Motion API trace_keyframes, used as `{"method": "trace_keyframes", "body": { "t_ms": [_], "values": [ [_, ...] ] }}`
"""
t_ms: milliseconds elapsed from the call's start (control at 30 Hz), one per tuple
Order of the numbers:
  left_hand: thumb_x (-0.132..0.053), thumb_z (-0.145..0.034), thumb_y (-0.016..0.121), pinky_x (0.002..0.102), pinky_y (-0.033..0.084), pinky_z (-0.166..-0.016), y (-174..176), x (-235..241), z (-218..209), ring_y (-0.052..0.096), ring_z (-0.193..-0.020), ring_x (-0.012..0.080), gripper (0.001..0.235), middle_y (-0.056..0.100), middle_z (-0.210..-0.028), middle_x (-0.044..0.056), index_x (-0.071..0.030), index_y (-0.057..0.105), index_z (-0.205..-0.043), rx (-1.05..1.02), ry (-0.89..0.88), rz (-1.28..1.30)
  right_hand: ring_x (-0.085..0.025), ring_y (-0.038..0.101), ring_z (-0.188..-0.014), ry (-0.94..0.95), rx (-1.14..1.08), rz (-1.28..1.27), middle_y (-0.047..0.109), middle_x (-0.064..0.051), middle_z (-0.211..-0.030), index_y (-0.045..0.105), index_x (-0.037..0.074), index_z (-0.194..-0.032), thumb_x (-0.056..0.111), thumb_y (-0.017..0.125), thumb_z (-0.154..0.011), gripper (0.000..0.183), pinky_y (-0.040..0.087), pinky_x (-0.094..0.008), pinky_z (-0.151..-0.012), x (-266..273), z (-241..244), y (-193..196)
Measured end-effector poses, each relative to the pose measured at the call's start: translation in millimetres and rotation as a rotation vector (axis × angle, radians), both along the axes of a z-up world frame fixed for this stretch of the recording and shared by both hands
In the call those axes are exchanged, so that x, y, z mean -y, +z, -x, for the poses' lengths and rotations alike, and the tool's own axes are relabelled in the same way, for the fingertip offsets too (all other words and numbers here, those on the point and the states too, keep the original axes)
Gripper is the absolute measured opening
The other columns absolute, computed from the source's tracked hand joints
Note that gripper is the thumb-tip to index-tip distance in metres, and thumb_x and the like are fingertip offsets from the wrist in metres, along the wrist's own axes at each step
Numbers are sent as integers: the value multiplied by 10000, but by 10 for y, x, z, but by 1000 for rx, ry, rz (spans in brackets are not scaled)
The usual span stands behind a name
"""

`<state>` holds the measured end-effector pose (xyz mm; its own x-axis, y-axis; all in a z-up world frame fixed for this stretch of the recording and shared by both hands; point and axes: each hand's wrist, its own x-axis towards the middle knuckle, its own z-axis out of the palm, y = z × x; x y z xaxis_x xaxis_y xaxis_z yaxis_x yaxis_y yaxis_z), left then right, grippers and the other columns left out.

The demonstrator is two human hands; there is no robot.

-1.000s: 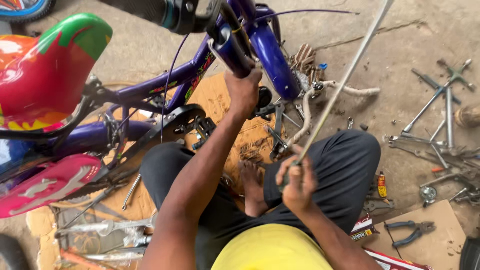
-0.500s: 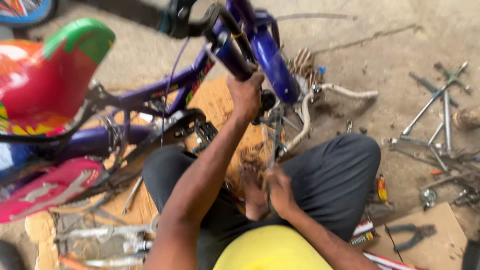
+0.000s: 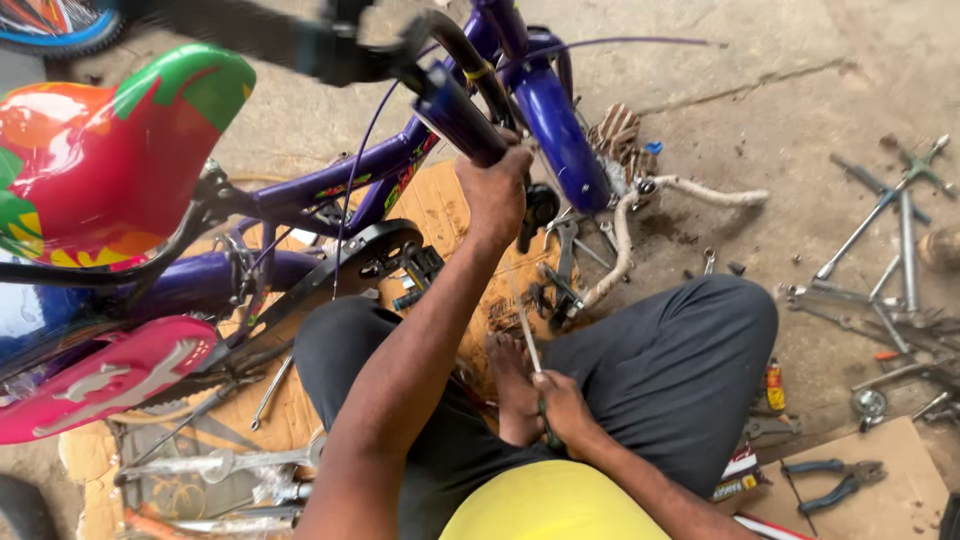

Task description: The person is repairing a purple bicycle. They adjust the handlebars, attach a white basket, and use a screwdriver to tighten components on the handlebar stem.

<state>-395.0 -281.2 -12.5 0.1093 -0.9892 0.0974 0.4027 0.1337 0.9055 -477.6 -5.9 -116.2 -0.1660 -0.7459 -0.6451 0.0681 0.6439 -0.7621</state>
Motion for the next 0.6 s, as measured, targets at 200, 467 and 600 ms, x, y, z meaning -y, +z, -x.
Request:
{"method": "trace_keyframes", "body": {
  "t_ms": [200,467,600],
  "values": [
    [-33,-861,743,327,496,-679,-14,-71,-224,563,-737,141,129,586,-805,22,-14,616,-845,95,-77,131,-146,499,-426,-12,19,207,522,-41,-598,564,16,-912,328,531,-1081,356,405,-312,-379,-332,110,-142],
    [-53,-829,761,341,564,-832,437,-159,-516,663,-889,173,345,675,-976,77,31,614,-1129,25,-195,212,-88,492,-437,-116,-50,319,534,-18,-631,584,21,-1278,142,670,-925,383,404,-272,-387,-147,112,468],
    [-146,-850,725,347,558,-533,414,-274,-533,643,-586,178,289,663,-799,108,13,676,-1087,98,-128,-71,-91,504,-469,-208,-57,473,543,-22,-666,558,-4,-1297,104,661,-941,386,430,-260,-424,-95,113,509]
  ]
}}
